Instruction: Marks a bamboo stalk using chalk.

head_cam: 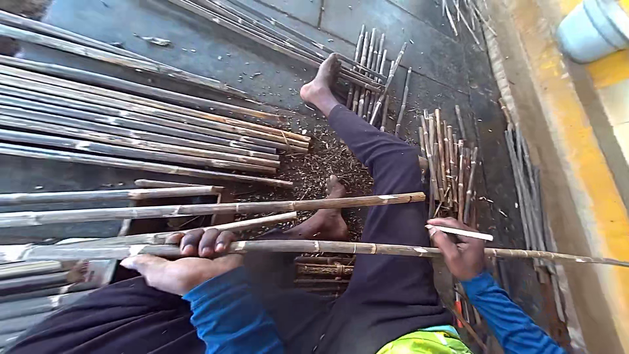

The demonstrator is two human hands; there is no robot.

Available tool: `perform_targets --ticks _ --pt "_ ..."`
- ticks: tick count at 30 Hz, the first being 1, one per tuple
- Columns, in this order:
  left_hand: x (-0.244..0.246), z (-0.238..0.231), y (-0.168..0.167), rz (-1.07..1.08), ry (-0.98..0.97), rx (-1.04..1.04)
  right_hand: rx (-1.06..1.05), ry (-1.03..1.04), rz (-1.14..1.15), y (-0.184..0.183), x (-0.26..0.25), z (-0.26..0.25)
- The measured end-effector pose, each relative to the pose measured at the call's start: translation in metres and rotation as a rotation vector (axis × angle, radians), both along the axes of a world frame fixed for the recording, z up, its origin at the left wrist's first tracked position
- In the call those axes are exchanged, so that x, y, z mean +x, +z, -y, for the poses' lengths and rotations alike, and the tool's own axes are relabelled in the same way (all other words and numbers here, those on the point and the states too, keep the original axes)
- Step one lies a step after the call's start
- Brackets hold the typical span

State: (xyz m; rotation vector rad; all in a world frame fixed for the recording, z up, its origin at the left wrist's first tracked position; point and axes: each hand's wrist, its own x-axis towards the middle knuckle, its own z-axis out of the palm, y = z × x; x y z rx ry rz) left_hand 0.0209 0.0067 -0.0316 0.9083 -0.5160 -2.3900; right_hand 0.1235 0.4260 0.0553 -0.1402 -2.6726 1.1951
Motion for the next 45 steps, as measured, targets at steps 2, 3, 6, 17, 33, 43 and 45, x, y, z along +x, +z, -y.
perform_targets --ticks 2,3,6,17,33,43,45 --pt "0.002 0.001 0.007 -0.035 0.028 -0.012 -0.177 0.191 0.139 -0.001 -0.013 0.048" --pt "0.002 0.002 0.012 -0.074 0.039 -0.011 -0.249 0.289 0.222 -0.003 -0.021 0.067" --pt "0.008 0.004 0.023 -0.174 0.043 0.001 -0.397 0.454 0.349 -0.013 -0.044 0.101" --pt "0.01 0.01 0.016 -0.147 0.001 0.041 -0.373 0.596 0.216 -0.037 -0.054 0.11" --pt "0.026 0.041 -0.001 -0.857 -0.289 0.162 -0.543 0.279 0.548 -0.009 -0.013 0.125" --pt "0.029 0.054 -0.001 -0.899 -0.283 0.11 -0.147 0.411 0.614 -0.017 -0.017 0.117" --pt "0.018 0.044 0.012 -0.664 -0.12 -0.025 0.055 0.392 0.266 -0.018 -0.009 0.111"
